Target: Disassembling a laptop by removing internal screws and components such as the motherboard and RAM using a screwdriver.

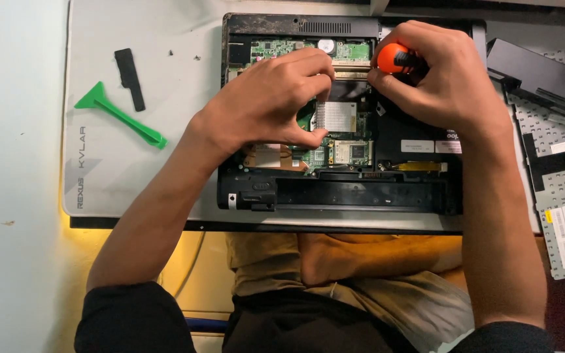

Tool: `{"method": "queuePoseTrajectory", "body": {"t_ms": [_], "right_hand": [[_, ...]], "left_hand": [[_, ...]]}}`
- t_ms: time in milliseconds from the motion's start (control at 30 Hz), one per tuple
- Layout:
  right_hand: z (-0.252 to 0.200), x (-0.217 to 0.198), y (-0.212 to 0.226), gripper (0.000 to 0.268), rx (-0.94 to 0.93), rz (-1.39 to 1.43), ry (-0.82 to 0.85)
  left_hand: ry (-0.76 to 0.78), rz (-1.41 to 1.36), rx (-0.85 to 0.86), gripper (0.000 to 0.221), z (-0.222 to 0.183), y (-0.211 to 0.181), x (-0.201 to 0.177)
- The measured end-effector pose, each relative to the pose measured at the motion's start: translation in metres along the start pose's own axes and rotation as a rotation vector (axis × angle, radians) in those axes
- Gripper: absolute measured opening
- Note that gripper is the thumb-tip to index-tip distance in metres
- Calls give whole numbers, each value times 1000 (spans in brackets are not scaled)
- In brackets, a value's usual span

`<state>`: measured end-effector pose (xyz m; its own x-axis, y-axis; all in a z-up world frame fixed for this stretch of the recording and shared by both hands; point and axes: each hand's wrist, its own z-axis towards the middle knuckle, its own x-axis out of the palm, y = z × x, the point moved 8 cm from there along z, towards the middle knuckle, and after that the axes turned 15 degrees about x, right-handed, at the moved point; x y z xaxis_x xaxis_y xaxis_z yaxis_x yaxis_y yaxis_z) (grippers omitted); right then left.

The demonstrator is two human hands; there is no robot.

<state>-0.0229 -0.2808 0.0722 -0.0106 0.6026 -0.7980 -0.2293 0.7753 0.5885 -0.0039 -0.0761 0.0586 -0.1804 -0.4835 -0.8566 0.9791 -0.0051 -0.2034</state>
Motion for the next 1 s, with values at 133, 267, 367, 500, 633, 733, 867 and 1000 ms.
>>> {"method": "queuePoseTrajectory", "body": {"t_ms": [133, 267, 367, 500, 633, 733, 867, 1000], "right_hand": [[0, 0, -2, 24, 25, -10, 2], [0, 0, -2, 22, 22, -3, 5], [0, 0, -2, 23, 14, -12, -1], [0, 1, -2, 22, 11, -28, -3], [0, 1, -4, 23, 10, -27, -1], [0, 1, -4, 24, 7, -24, -1], [0, 2, -5, 23, 8, -35, 4], [0, 2, -5, 24, -3, -33, 7]], "left_hand": [[-10, 5, 13, 39, 0, -1, -1], [-27, -24, 15, 38, 1, -1, -2], [-23, -39, 12, 38, 2, -1, -2], [-17, -41, 10, 39, 2, 0, 1], [-17, -39, 12, 39, 2, 1, 2], [-30, -43, 20, 39, 1, 0, 1], [-23, -30, 24, 41, 2, 0, 2], [-20, -35, 25, 44, 1, 1, 5]]}}
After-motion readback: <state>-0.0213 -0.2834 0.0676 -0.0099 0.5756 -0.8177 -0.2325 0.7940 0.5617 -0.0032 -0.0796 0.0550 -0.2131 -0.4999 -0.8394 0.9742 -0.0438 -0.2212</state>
